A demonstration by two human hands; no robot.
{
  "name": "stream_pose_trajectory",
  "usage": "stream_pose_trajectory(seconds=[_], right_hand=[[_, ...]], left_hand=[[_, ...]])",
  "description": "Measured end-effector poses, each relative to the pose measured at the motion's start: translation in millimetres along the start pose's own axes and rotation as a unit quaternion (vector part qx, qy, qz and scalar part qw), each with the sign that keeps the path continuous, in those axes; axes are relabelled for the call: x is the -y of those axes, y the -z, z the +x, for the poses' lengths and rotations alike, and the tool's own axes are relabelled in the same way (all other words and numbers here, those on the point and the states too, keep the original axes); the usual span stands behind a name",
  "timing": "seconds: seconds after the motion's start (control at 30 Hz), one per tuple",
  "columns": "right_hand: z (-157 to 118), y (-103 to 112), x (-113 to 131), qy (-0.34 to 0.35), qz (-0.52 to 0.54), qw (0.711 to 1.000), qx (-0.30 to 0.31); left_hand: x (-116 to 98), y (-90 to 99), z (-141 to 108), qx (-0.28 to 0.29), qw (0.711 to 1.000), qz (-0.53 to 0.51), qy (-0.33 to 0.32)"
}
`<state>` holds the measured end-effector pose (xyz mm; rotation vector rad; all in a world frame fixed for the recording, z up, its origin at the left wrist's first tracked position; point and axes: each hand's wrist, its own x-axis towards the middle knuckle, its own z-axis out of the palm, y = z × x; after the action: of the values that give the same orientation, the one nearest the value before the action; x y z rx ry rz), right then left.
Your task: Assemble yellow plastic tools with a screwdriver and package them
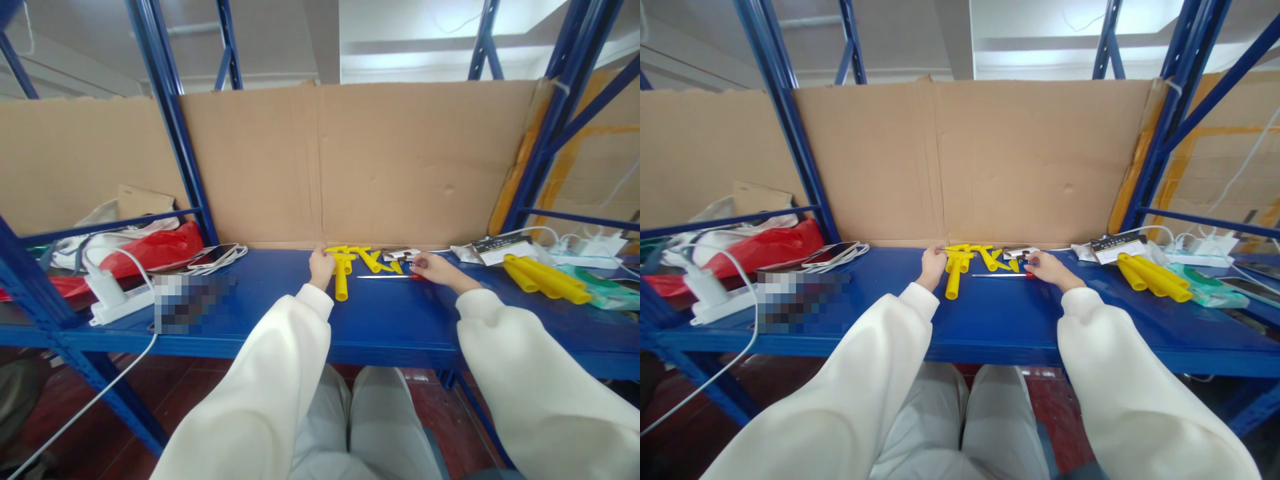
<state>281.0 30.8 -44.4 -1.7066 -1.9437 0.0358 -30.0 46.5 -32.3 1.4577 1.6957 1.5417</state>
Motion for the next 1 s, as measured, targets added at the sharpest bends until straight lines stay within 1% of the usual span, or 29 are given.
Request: stream_pose_trajectory(seconds=[0.13,0.23,0.3,0.37,0.43,0.53,0.67,0.83,0.93,1.0], right_hand=[[20.6,3.6,11.8,-0.062,-0.067,0.995,-0.031],[36.7,2.6,20.0,-0.117,-0.105,0.987,-0.031],[47.4,-1.1,22.5,-0.158,-0.114,0.981,-0.023],[57.6,-6.1,21.9,-0.187,-0.112,0.976,-0.009],[66.7,-11.0,19.0,-0.201,-0.107,0.974,-0.001],[76.3,-16.2,13.4,-0.213,-0.101,0.972,-0.009],[78.5,-19.4,12.3,-0.236,-0.098,0.967,-0.011],[67.8,-19.8,19.9,-0.237,-0.089,0.967,-0.025],[62.5,-17.8,20.9,-0.252,-0.068,0.963,-0.064],[61.2,-15.2,18.9,-0.253,-0.03,0.96,-0.116]], left_hand=[[0.3,-5.2,0.7,-0.006,0.993,-0.117,0.008],[-0.3,-6.8,-2.1,-0.009,0.985,-0.169,0.034],[-1.4,-6.2,-4.0,-0.002,0.98,-0.19,0.053],[-2.9,-5.3,-5.6,0.001,0.978,-0.202,0.056],[-4.5,-5.1,-7.0,0.003,0.977,-0.206,0.057],[-6.8,-6.0,-9.1,0.0,0.977,-0.207,0.057],[-9.0,-7.0,-10.4,0.002,0.977,-0.203,0.06],[-8.6,-7.1,-8.6,0.006,0.975,-0.212,0.058],[-6.4,-7.8,-6.9,0.011,0.977,-0.207,0.049],[-3.5,-8.7,-4.8,0.008,0.98,-0.197,0.037]])
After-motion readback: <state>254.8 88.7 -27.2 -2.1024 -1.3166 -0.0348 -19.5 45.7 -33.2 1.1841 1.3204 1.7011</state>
